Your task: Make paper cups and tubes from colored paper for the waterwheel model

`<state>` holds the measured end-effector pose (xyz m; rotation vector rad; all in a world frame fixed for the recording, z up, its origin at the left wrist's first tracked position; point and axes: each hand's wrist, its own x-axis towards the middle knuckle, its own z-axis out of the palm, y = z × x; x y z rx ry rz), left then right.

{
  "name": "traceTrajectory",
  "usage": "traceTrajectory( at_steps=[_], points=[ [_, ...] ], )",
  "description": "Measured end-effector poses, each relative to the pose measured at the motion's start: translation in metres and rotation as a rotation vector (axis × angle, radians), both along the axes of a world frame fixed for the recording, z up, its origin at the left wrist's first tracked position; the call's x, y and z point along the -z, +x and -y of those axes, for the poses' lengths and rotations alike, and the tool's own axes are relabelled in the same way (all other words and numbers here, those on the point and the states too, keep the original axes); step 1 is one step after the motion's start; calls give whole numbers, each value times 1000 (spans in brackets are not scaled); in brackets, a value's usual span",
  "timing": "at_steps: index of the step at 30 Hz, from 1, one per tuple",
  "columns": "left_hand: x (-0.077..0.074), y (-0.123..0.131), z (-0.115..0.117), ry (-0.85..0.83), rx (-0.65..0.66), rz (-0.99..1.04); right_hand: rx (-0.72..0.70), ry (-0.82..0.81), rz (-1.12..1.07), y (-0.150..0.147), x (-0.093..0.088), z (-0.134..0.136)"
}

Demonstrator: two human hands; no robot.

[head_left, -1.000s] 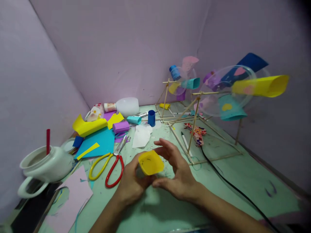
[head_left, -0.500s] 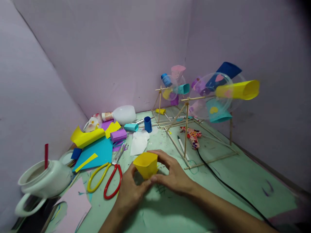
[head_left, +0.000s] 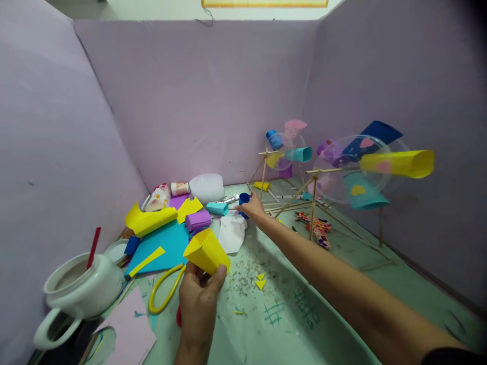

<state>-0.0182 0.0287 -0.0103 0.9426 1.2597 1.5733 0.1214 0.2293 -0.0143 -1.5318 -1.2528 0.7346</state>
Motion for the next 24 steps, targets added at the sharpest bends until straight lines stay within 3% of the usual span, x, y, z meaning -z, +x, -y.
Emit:
traceTrajectory(
  at_steps=[4, 7, 10, 13, 16, 18, 21, 24],
  points=[
    [-4, -1, 2, 4, 14, -19, -35, 27, 67, -6, 6, -10],
    [-6, -3, 3, -12, 23, -83, -57, 105, 100, -1, -9, 4],
    [-8, -4, 4, -26, 90, -173, -80, 217, 120, 13, -33, 51],
    [-9, 1, 9, -67, 225, -270, -200, 315, 74, 34, -42, 126],
    [-7, 12, 23, -160, 320, -371, -307, 148, -12, 54, -23, 197],
    [-2, 19, 35, -194, 337, -429, -328, 50, -85, 61, -1, 226],
    [11, 26, 53, -204, 319, -547, -375, -19, -144, 63, 27, 242],
    [24, 30, 61, -205, 284, -686, -465, -23, -146, 63, 38, 242]
  ],
)
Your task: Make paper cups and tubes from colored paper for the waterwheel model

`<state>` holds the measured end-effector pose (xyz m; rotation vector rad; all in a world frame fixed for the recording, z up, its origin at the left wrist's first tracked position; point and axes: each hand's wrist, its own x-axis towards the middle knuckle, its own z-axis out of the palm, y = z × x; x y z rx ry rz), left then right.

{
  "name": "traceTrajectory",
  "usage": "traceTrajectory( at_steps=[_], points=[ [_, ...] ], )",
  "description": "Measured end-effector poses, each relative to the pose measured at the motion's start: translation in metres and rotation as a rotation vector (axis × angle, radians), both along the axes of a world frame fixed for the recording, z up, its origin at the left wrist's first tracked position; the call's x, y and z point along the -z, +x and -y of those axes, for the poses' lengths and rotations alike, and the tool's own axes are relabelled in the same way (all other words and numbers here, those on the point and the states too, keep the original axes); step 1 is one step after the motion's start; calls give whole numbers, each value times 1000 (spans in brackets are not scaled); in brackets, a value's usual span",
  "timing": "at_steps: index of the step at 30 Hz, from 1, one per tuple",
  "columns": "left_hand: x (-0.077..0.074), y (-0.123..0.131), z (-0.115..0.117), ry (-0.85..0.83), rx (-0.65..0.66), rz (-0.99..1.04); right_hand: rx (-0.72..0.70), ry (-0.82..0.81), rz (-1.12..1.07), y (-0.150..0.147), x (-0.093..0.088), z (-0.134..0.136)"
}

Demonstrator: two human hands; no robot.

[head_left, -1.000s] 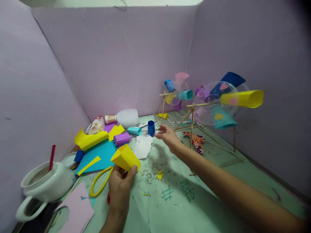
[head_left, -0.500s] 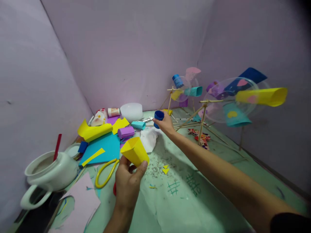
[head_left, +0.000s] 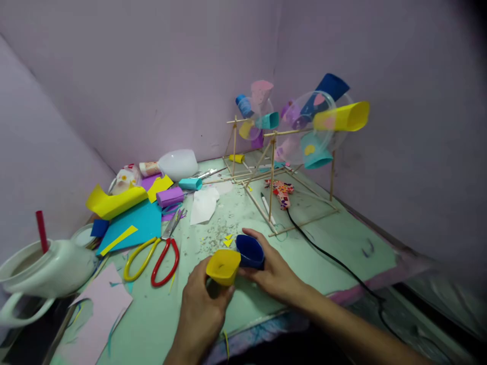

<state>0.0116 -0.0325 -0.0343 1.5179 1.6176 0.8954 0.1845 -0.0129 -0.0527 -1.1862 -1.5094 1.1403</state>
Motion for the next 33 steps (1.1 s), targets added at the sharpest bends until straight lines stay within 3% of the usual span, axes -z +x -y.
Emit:
traceTrajectory(
  at_steps=[8, 14, 20, 27, 33],
  points=[
    [9, 3, -7, 3, -30, -116, -141, 28, 162, 8, 0, 8],
    [-1, 10, -4, -60, -92, -27, -50, 49, 94, 6, 6, 4],
    [-4, 14, -3, -43, -130, -4, -22, 103, 1, 6, -2, 6],
    [-5, 16, -4, -69, -103, 52, 63, 40, 162, 5, -7, 6],
    [0, 12, -4, -62, -81, 46, 63, 49, 174, 5, -9, 7]
  ],
)
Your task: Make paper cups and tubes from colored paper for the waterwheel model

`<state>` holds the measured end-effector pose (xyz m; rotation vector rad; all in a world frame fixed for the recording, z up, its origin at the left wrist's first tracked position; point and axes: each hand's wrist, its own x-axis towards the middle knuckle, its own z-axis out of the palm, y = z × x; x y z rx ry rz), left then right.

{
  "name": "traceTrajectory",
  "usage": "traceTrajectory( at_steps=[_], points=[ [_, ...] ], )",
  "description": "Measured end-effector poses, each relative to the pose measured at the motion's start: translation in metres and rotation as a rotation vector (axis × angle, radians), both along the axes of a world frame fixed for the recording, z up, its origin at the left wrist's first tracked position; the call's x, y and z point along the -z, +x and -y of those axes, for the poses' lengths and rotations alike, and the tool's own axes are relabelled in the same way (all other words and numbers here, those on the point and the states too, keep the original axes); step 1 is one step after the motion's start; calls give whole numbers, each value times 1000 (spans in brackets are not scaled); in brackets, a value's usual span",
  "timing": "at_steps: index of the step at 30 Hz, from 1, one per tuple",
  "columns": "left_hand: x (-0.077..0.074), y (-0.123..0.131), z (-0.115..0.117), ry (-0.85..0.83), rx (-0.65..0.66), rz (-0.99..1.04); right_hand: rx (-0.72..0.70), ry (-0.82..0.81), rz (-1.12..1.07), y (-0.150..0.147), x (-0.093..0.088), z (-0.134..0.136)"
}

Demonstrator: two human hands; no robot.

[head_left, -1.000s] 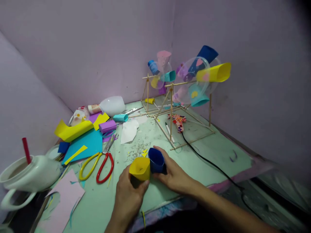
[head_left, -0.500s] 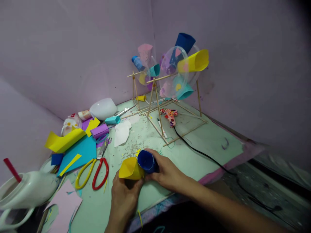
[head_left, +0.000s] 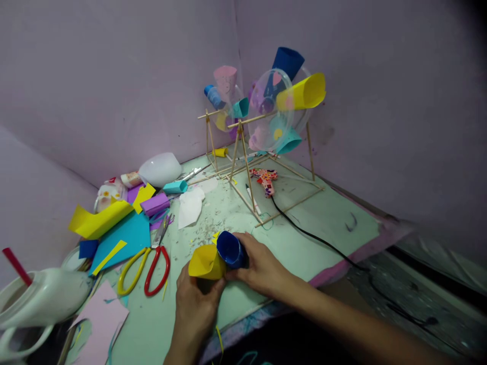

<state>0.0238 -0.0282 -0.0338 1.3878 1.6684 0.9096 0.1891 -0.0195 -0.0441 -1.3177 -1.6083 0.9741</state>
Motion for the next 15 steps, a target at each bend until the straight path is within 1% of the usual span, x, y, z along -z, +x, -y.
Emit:
traceTrajectory(
  at_steps=[5, 10, 13, 15],
  points=[
    [6, -4, -2, 14, -2, -1, 1, 0, 5, 0, 1, -1],
    [5, -4, 1, 7, -12, -5, 15, 15, 14, -1, 1, 0],
    [1, -4, 5, 65, -67, -5, 70, -57, 3, 1, -4, 1],
    [-3, -4, 5, 117, -117, 80, 86, -108, -12, 2, -12, -3]
  ],
)
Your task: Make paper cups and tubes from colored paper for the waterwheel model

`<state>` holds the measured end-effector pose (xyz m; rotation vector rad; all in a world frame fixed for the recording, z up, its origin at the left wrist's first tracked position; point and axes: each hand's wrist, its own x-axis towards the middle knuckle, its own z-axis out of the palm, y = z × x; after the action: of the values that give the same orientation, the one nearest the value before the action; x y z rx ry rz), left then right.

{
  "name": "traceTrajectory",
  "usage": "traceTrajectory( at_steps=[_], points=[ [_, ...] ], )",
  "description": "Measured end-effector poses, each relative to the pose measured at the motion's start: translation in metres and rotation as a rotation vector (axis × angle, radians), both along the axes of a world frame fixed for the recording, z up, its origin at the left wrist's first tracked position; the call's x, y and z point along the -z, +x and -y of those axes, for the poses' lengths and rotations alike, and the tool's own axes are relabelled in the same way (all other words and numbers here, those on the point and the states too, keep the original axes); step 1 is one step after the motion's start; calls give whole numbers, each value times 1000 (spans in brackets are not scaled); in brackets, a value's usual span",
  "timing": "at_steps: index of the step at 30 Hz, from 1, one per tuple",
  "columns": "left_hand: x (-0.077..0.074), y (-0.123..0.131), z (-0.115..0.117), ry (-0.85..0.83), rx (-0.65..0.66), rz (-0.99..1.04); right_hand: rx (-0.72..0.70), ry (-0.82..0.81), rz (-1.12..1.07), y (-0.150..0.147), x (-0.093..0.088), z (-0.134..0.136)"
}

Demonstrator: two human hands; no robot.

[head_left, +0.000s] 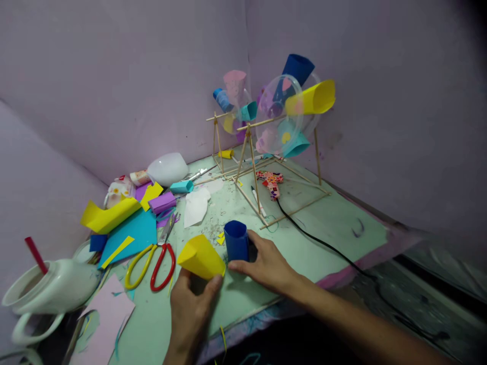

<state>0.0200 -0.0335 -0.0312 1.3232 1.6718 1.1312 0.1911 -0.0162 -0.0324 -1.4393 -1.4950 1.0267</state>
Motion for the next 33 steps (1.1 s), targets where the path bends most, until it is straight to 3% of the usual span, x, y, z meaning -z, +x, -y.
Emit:
traceTrajectory(
  at_steps=[3, 7, 11, 14, 19, 23, 29, 33],
  points=[
    [-10, -2, -9, 47, -7, 215, -28, 13, -62, -1, -15, -25],
    [-27, -9, -40, 44, 31, 348, 14, 8, -303, -16, -28, -88],
    [-31, -17, -75, -25, 11, 469, -3, -47, -450, -35, -19, -146],
    [-24, -18, -90, -44, 7, 594, 26, -56, -538, -42, -5, -167],
    [-16, -20, -91, -84, 29, 836, 40, 8, -607, -46, 12, -176],
    [-16, -21, -89, -107, -53, 985, 96, 76, -563, -41, 12, -175],
    [-15, -22, -86, -137, -56, 1007, 185, 128, -464, -41, -3, -155],
    [-9, -21, -81, -174, 95, 819, 31, -4, -421, -55, -16, -127]
  ],
)
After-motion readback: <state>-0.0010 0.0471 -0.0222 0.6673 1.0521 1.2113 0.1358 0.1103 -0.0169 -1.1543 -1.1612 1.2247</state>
